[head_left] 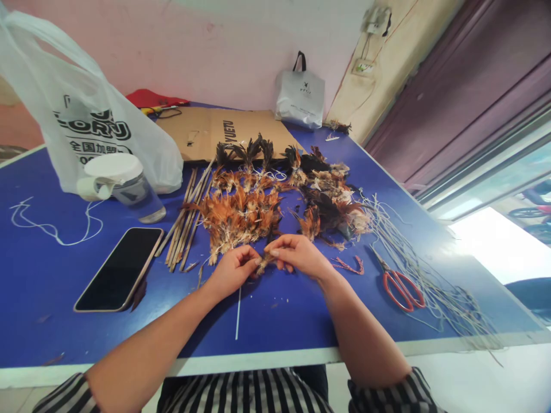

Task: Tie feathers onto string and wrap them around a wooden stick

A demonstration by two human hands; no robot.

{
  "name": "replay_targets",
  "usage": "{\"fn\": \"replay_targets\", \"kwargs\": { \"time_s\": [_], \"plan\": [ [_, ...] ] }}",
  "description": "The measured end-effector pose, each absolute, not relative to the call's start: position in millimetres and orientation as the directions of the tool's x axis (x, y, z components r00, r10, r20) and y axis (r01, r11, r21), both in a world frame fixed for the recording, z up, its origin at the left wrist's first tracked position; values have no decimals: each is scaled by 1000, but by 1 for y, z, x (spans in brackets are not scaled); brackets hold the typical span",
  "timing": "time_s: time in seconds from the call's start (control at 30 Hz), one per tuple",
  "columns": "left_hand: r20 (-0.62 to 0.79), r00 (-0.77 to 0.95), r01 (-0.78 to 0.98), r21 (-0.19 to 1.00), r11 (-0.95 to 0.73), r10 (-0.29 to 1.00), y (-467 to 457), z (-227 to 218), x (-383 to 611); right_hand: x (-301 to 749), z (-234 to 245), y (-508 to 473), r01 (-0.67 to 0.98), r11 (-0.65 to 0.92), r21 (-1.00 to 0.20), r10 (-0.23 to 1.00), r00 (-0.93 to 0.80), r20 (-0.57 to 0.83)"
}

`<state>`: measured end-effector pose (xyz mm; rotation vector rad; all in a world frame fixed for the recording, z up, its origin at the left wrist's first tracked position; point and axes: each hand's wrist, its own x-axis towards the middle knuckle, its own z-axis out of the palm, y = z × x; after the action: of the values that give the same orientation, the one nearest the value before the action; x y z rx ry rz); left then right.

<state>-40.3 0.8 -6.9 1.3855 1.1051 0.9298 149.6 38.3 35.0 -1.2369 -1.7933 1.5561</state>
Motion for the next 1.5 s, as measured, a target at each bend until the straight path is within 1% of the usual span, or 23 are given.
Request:
{"fn": "replay_targets", "kwargs": {
  "time_s": [0.07, 0.1, 0.17, 0.23, 0.3, 0.37, 0.47, 0.53, 0.6, 0.7, 0.8, 0.87, 0.93, 1.03, 1.1, 1.2, 1.23, 1.27, 1.33, 1.37, 1.5],
  "plan": [
    [-96, 251, 43, 995, 88, 963, 1, -8, -39, 157, 38, 41, 355, -31, -934, 881, -433, -194],
    [-104, 241, 30, 995, 100, 965, 1, -9, -38, 161, 40, 42, 384, -13, -923, 880, -434, -194],
    [-101, 211, 25, 995, 98, 972, 2, -9, -38, 166, 44, 42, 444, 25, -896, 836, -501, -225],
    [-79, 179, 36, 997, 74, 981, 1, -8, -37, 167, 46, 40, 483, 53, -874, 764, -583, -276],
    [-35, 159, 87, 996, 22, 987, -2, -6, -37, 162, 45, 37, 498, 50, -866, 710, -628, -320],
    [59, 149, 187, 979, -87, 987, -6, -4, -37, 154, 42, 34, 504, 21, -864, 687, -635, -353],
    [242, 177, 327, 900, -289, 954, -12, 0, -37, 145, 38, 32, 482, -24, -876, 690, -627, -363],
    [314, 202, 375, 850, -369, 928, -13, 2, -37, 143, 36, 32, 462, -38, -886, 696, -624, -356],
    [333, 213, 392, 832, -393, 918, -13, 2, -38, 143, 34, 32, 428, -63, -902, 713, -613, -340],
    [320, 205, 383, 844, -376, 925, -12, 1, -37, 141, 32, 32, 336, -110, -935, 751, -588, -300],
    [309, 163, 331, 878, -347, 937, -10, -1, -38, 137, 32, 31, 329, -109, -938, 815, -510, -274],
    [312, 142, 301, 890, -341, 939, -9, -1, -38, 135, 32, 32, 336, -98, -937, 879, -411, -240],
    [320, 145, 287, 892, -350, 936, -9, -1, -38, 135, 33, 36, 309, -92, -947, 935, -301, -189],
    [330, 170, 286, 885, -367, 928, -9, -2, -37, 140, 39, 50, 289, -56, -956, 984, -145, -102],
    [342, 189, 291, 876, -385, 920, -10, -4, -35, 145, 46, 68, 323, 16, -946, 998, -67, -6],
    [359, 227, 294, 861, -415, 905, -11, -7, -33, 150, 59, 108, 389, 180, -904, 981, -4, 193],
    [362, 239, 299, 855, -423, 901, -11, -8, -33, 150, 63, 123, 392, 195, -899, 975, 20, 221],
    [365, 251, 308, 848, -432, 896, -11, -9, -33, 150, 66, 138, 378, 173, -909, 981, 21, 195],
    [371, 272, 333, 829, -449, 888, -11, -10, -34, 147, 70, 164, 326, 75, -942, 997, 0, 79],
    [372, 280, 344, 821, -455, 885, -10, -10, -35, 145, 70, 174, 308, 53, -950, 999, -15, 51],
    [363, 300, 369, 809, -458, 882, -8, -11, -36, 135, 68, 194, 281, 26, -959, 995, -98, -2]
  ]
}}
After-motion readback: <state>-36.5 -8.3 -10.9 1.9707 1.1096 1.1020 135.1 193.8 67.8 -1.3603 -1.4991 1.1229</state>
